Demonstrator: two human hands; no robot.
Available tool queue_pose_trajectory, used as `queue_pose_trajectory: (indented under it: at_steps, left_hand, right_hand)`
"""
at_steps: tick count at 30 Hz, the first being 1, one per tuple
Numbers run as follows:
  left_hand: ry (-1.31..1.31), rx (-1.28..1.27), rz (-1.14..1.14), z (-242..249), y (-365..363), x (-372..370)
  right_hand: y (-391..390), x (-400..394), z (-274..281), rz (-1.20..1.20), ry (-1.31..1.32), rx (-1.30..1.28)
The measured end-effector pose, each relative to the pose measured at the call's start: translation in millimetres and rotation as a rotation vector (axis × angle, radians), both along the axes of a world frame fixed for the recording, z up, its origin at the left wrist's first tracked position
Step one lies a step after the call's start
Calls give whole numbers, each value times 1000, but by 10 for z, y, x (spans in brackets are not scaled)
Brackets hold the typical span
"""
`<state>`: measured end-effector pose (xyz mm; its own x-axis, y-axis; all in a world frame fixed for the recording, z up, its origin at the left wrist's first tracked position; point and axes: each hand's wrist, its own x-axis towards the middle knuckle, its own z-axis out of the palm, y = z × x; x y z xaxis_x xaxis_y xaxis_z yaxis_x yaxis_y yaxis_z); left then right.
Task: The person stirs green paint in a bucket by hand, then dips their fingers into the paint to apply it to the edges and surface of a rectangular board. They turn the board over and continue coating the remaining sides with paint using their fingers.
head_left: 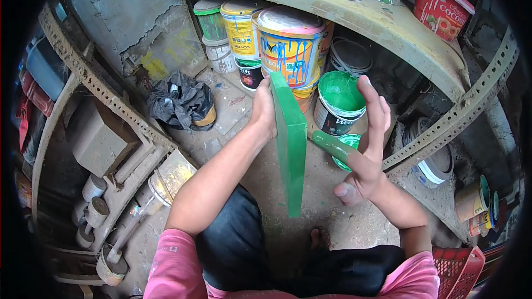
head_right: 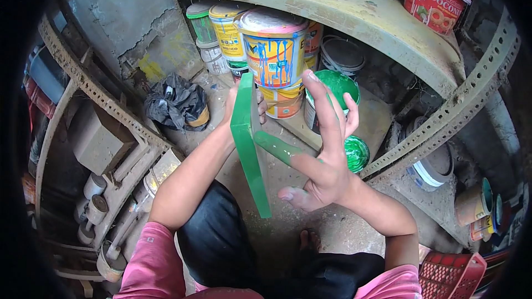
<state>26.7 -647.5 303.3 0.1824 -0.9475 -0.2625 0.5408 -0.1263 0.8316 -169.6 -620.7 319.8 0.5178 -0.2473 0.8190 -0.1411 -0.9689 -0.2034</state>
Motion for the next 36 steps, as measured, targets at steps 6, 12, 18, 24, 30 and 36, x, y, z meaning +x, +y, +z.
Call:
queue_pose_trajectory:
  at_steps: [6,12,18,24,30,36]
  left_hand:
    - [130,69,73,20,-6,-25]
    - [204,96,85,7,-12,-26]
    - [121,75,112,-66,-52,3]
    - [107,85,98,-69,-53,-10]
    - [104,88,90,-113,-78,35]
    - [-60,43,21,-171,-96,57]
  right_hand:
    - [43,28,51,-140,82,-105]
    - [24,38,57,-122,84,-151]
    - [-23,5,48,-112,73,-138]
    - [-38,60,66,-126,102,-163]
    - [-38,56,41,-92,69,-177]
    - [-21,37,-4,-79,60,-174]
